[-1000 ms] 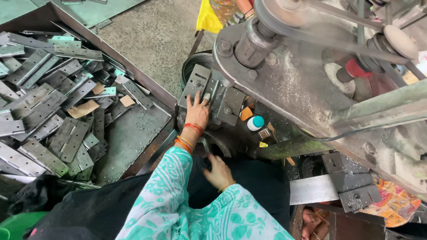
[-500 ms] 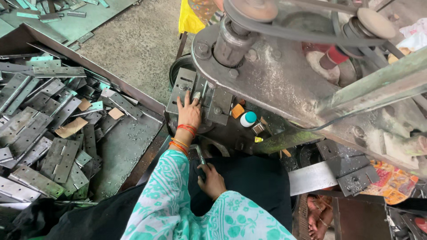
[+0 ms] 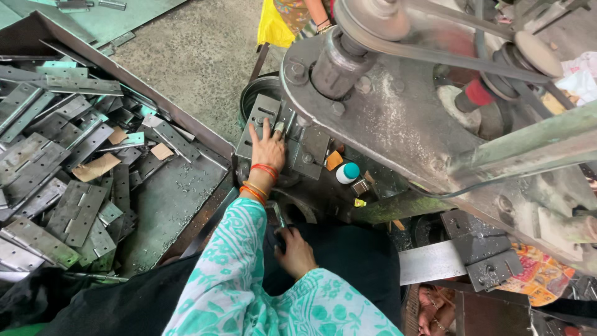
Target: The person sits at a treadle-operated press machine, picks metal hinge-plate parts one at a time from a large bin, places each part under the press die, and works the treadle lever to punch the part, dropping finished pieces aside. The cycle repeats continuously across the episode.
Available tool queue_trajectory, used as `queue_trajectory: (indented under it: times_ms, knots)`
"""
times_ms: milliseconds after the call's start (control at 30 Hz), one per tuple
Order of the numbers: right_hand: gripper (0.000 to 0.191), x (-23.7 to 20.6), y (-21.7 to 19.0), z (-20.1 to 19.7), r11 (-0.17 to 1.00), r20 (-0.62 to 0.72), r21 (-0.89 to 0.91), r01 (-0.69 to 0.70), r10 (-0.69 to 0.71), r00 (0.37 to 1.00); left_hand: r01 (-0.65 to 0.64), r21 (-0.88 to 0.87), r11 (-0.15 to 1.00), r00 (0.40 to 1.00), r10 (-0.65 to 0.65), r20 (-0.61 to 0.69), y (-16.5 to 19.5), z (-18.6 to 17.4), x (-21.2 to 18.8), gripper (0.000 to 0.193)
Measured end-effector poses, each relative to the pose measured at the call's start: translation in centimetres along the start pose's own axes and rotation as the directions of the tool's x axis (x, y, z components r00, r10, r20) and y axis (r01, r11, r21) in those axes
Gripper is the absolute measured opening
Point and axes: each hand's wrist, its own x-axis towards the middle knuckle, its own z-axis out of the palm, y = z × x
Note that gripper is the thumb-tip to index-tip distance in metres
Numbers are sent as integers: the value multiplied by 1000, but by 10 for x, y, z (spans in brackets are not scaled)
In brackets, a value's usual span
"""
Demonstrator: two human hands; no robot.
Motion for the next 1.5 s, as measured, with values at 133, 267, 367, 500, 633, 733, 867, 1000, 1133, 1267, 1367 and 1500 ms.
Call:
queue_trajectory:
  times_ms: [133,267,367,500,633,733,867,1000,1133,1267,1367,1500]
  knots:
    - [41,-10,4,23,990,-150,92,108,-94,984,22,-36,999,998,-24,-51,2,4,3,44]
    - [44,-8,4,25,986,-173,83,146,-130,976,19,-51,998,999,-21,-28,3,8,5,44]
    - [45,-6,3,22,990,-139,68,122,-112,984,23,-127,992,998,-30,-50,-1,4,3,46]
    - [59,0,2,1,994,-10,-89,64,-65,998,4,-224,975,986,-42,-163,-21,-6,-15,39]
    - [50,9,2,-25,969,-97,-64,240,-245,965,57,-344,937,898,-199,-393,-62,-14,-46,53]
    - [49,12,-1,-33,959,-112,-105,265,-276,955,156,-330,931,805,-314,-504,-115,-10,-77,45]
    - [44,14,-4,-30,974,-96,-130,185,-198,975,421,-97,902,870,-431,-240,-193,2,-126,28]
    - [41,15,-3,-28,971,-127,-134,197,-214,969,526,172,833,849,-503,-161,-249,5,-162,28]
    - [40,16,-2,-29,973,-129,-123,196,-211,969,568,244,786,823,-537,-185,-271,8,-184,30]
    - [39,16,-6,-31,977,-115,-132,168,-184,976,572,249,782,807,-482,-340,-274,5,-189,34]
    - [40,16,-8,-33,984,-97,-119,136,-148,984,552,298,779,834,-511,-208,-279,2,-181,27]
    - [40,18,-10,-34,978,-97,-150,144,-159,982,542,320,777,838,-524,-148,-289,3,-165,20]
